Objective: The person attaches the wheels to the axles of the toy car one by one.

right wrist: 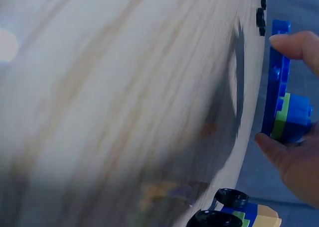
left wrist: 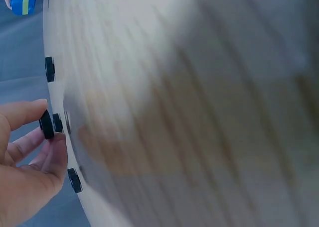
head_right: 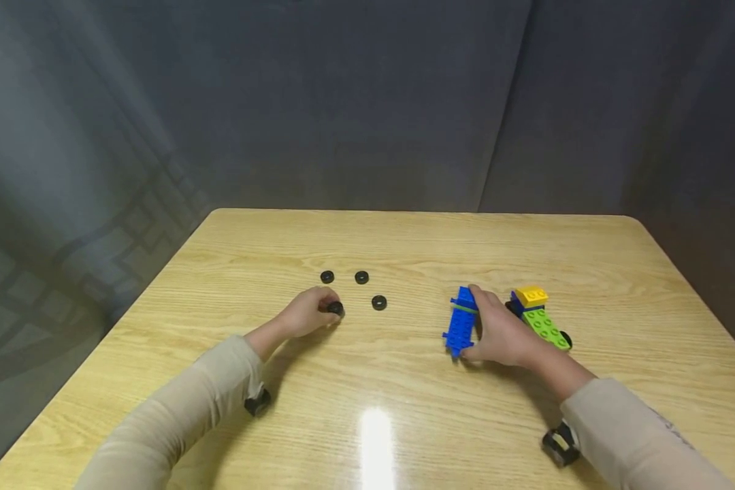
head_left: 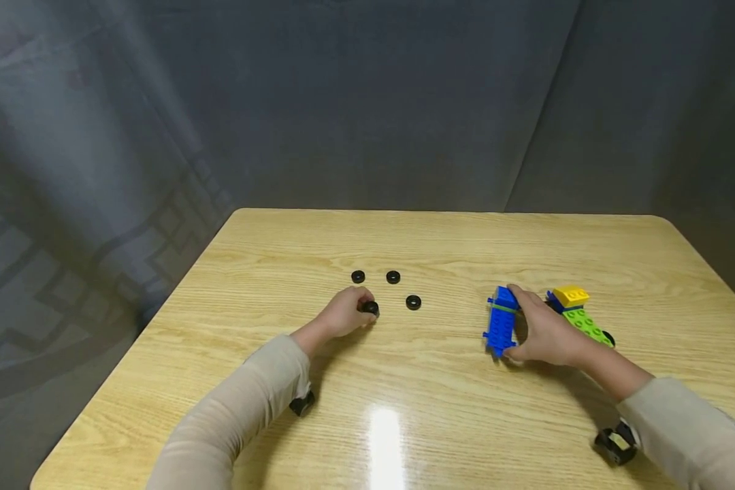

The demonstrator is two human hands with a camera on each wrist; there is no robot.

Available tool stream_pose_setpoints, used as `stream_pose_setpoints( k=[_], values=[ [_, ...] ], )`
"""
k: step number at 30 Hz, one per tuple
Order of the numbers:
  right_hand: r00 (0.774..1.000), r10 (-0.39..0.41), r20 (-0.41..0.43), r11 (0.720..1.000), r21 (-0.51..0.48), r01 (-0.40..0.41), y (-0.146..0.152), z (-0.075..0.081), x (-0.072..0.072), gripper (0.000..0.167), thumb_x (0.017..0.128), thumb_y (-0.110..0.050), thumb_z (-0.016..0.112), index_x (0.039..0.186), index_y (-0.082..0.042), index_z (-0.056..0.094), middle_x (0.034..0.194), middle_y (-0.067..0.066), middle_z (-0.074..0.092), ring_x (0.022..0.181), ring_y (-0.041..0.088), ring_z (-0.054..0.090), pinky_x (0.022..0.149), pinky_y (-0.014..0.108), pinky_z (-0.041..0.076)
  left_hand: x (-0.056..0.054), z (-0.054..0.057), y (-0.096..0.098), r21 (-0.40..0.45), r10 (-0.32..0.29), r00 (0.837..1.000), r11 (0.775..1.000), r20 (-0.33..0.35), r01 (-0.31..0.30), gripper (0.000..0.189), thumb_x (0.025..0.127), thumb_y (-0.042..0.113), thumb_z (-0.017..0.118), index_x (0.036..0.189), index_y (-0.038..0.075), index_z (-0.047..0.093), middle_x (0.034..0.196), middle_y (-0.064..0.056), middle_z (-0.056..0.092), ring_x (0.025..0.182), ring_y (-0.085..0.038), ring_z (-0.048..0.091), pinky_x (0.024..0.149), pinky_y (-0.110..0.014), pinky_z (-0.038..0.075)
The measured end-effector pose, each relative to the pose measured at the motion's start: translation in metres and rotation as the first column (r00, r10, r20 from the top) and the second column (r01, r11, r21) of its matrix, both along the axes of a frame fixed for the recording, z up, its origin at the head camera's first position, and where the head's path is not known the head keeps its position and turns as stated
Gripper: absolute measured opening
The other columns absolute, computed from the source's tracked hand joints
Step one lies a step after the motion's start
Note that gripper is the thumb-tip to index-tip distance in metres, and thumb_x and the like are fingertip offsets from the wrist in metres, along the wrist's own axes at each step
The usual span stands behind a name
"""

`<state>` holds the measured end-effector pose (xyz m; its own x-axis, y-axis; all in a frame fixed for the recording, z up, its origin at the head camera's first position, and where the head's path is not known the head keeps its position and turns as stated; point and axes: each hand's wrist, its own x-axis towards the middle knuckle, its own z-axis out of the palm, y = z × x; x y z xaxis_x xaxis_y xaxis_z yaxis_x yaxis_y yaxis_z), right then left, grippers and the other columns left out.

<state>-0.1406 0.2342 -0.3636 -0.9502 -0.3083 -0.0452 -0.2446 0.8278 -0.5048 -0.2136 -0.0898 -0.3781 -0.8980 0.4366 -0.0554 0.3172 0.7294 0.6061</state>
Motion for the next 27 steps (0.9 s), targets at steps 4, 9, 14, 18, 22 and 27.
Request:
stream_pose_setpoints(
  k=[4, 9, 14, 18, 22, 27],
  values=[
    [0.999, 0.018, -0.028, 1.000, -0.019, -0.018, -0.002, -0.001, 0.002, 0.108, 0.058, -0.026, 0.078, 0.133, 0.008, 0.008, 0.127, 0.033, 0.023, 0.112, 0.046, 0.029, 0.084, 0.056, 0.033, 0.001, 0.002, 0.002, 0.032, -0.004, 0.999, 0.999, -0.032, 0.005, 0.025, 0.075, 0.007, 0.065, 0.097, 0.002, 0.056, 0.084, -0.004, 0.052, 0.079, -0.016, 0.048, 0.071, -0.028, 0.042],
    [0.998, 0.028, -0.049, 0.996, -0.078, -0.032, -0.006, -0.003, 0.006, 0.107, 0.059, -0.027, 0.077, 0.133, 0.007, 0.008, 0.126, 0.029, 0.026, 0.107, 0.040, 0.037, 0.084, 0.053, 0.034, 0.008, 0.006, 0.007, 0.114, -0.016, 0.999, 0.993, -0.029, 0.019, 0.027, 0.073, 0.005, 0.066, 0.098, 0.001, 0.056, 0.088, -0.005, 0.055, 0.083, -0.018, 0.051, 0.076, -0.029, 0.043],
    [0.999, 0.026, -0.040, 0.991, -0.132, -0.031, -0.009, -0.002, 0.010, 0.108, 0.060, -0.029, 0.077, 0.135, 0.003, 0.006, 0.129, 0.027, 0.024, 0.108, 0.039, 0.037, 0.084, 0.055, 0.033, 0.013, 0.011, 0.012, 0.159, -0.029, 1.000, 0.987, -0.001, 0.029, 0.032, 0.075, 0.008, 0.065, 0.104, 0.002, 0.054, 0.095, -0.006, 0.055, 0.087, -0.019, 0.052, 0.079, -0.029, 0.043],
    [0.999, 0.029, -0.044, 0.988, -0.148, -0.035, -0.011, -0.002, 0.012, 0.108, 0.060, -0.031, 0.077, 0.136, 0.000, 0.007, 0.129, 0.026, 0.024, 0.109, 0.039, 0.038, 0.083, 0.056, 0.033, 0.016, 0.014, 0.016, 0.186, -0.031, 0.999, 0.982, 0.015, 0.028, 0.033, 0.075, 0.008, 0.065, 0.106, 0.002, 0.054, 0.097, -0.006, 0.055, 0.088, -0.019, 0.052, 0.080, -0.028, 0.043],
    [0.997, 0.029, -0.067, 0.989, -0.146, -0.039, -0.014, 0.000, 0.014, 0.108, 0.060, -0.030, 0.078, 0.136, -0.001, 0.008, 0.128, 0.025, 0.026, 0.109, 0.038, 0.038, 0.083, 0.056, 0.033, 0.019, 0.017, 0.019, 0.224, -0.053, 0.998, 0.973, 0.019, 0.047, 0.031, 0.076, 0.007, 0.064, 0.105, 0.002, 0.054, 0.095, -0.006, 0.056, 0.088, -0.018, 0.052, 0.079, -0.026, 0.043],
    [0.995, 0.047, -0.089, 0.984, -0.169, -0.061, -0.019, 0.004, 0.017, 0.107, 0.059, -0.028, 0.078, 0.136, -0.001, 0.008, 0.127, 0.024, 0.028, 0.109, 0.037, 0.039, 0.086, 0.056, 0.031, 0.022, 0.021, 0.023, 0.267, -0.075, 0.997, 0.962, 0.028, 0.065, 0.030, 0.076, 0.006, 0.064, 0.104, 0.001, 0.054, 0.093, -0.005, 0.056, 0.086, -0.017, 0.052, 0.077, -0.024, 0.043]
  ],
)
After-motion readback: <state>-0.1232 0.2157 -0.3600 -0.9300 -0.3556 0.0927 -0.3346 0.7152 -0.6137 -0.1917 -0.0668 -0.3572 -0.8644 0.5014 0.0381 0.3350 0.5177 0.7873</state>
